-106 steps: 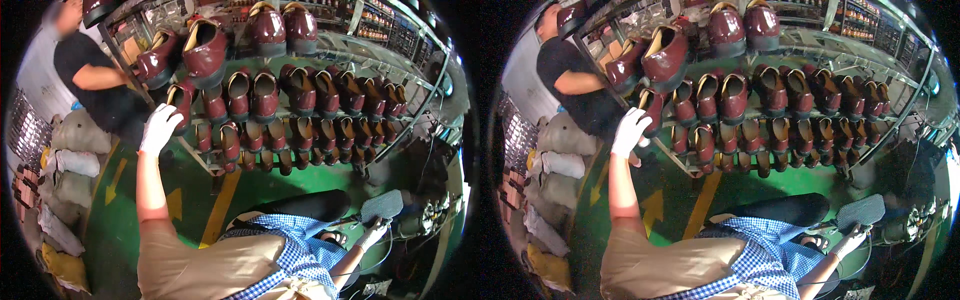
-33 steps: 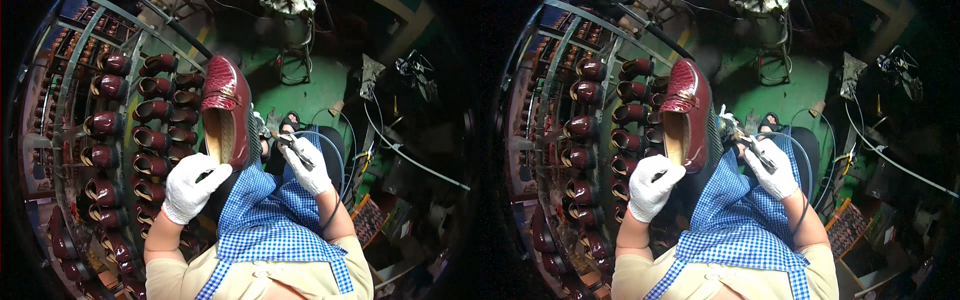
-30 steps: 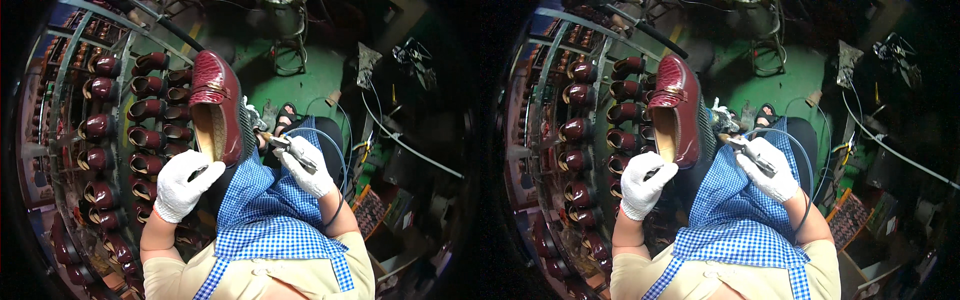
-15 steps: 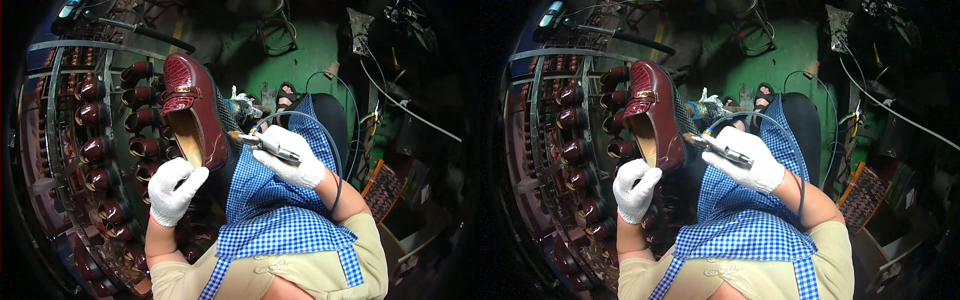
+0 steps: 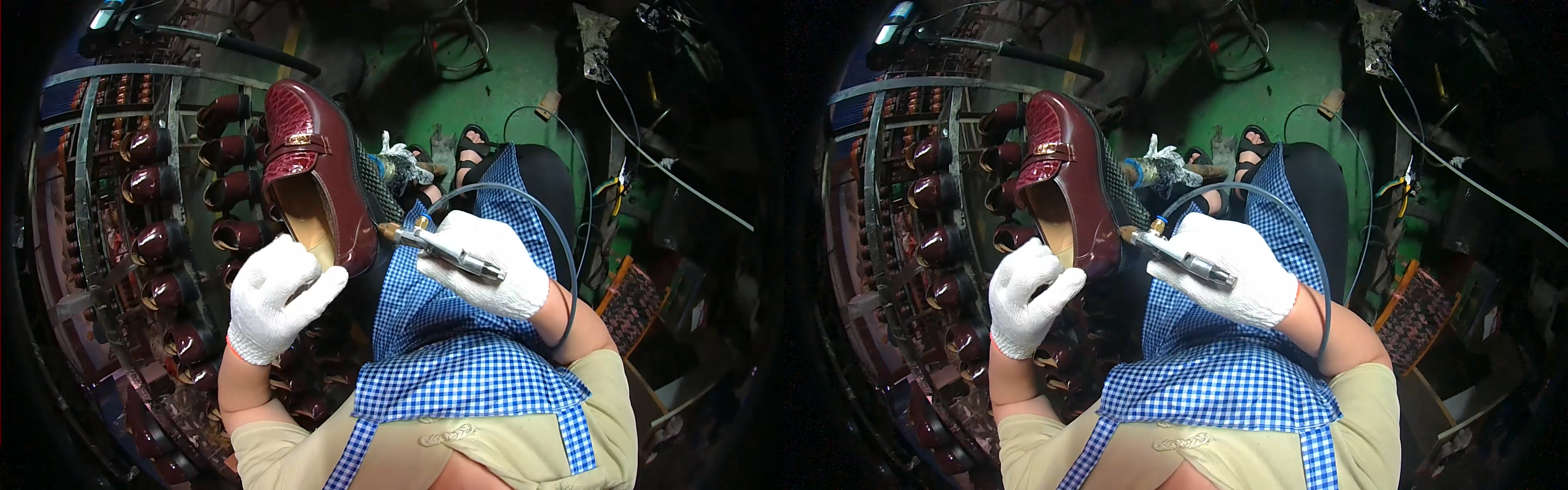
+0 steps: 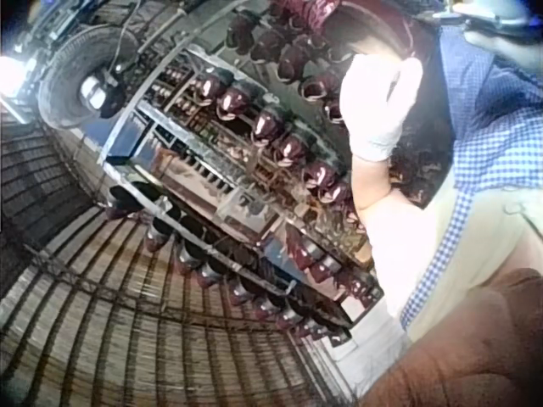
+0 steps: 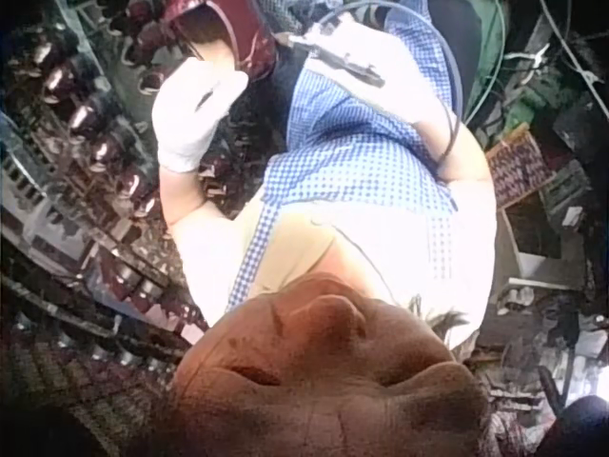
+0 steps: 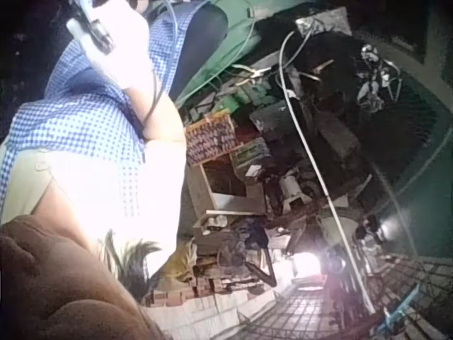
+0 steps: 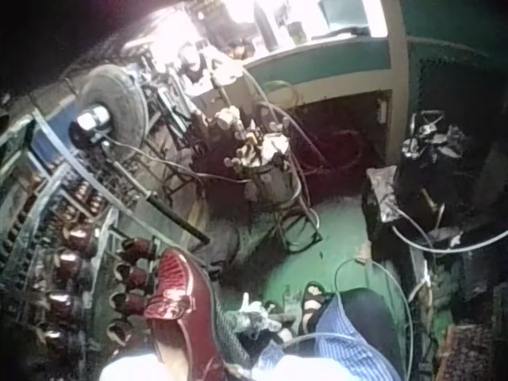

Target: The person sits on the floor and uses a spray gun to apply a glossy finish to maroon shoes. They pick up each shoe from a metal rack, spray the upper surface, and return it to the rack, repeating this process for multiple pairs.

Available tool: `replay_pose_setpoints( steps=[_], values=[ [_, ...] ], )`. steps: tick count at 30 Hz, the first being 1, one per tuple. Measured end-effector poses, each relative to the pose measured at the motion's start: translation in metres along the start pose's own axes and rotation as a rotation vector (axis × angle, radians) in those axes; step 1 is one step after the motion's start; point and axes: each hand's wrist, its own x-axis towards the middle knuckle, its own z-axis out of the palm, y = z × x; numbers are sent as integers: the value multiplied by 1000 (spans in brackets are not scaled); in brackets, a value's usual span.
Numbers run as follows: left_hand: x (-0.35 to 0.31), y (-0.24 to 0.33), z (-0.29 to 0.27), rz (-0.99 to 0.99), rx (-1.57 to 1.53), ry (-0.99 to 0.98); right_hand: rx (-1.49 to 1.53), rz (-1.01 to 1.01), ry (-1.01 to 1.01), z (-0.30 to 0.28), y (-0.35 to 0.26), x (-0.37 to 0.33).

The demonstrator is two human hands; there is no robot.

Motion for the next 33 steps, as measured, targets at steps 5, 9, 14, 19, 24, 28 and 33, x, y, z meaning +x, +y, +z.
replay_pose_setpoints(
  steps=[5, 9, 14, 19, 24, 28, 33],
  values=[
    [10, -4, -8, 56, 62, -128, 10, 72, -54, -9, -10, -8],
    [35, 1, -12, 23, 13, -213, -16, 24, 5, -10, -10, -18],
    [56, -7, -7, 66, -7, -233, -25, 30, 109, -16, -15, -21],
    [80, -10, 0, 43, -80, -164, -56, 47, 198, -24, -14, -17],
    [105, -18, 9, -99, -67, -76, -110, 71, 261, -34, -9, 6],
    [126, -31, 17, -225, 54, -39, -104, 13, 370, -32, 8, 36],
    [141, -52, 22, -374, 156, 8, -89, 28, 391, -24, 20, 74]
  ],
)
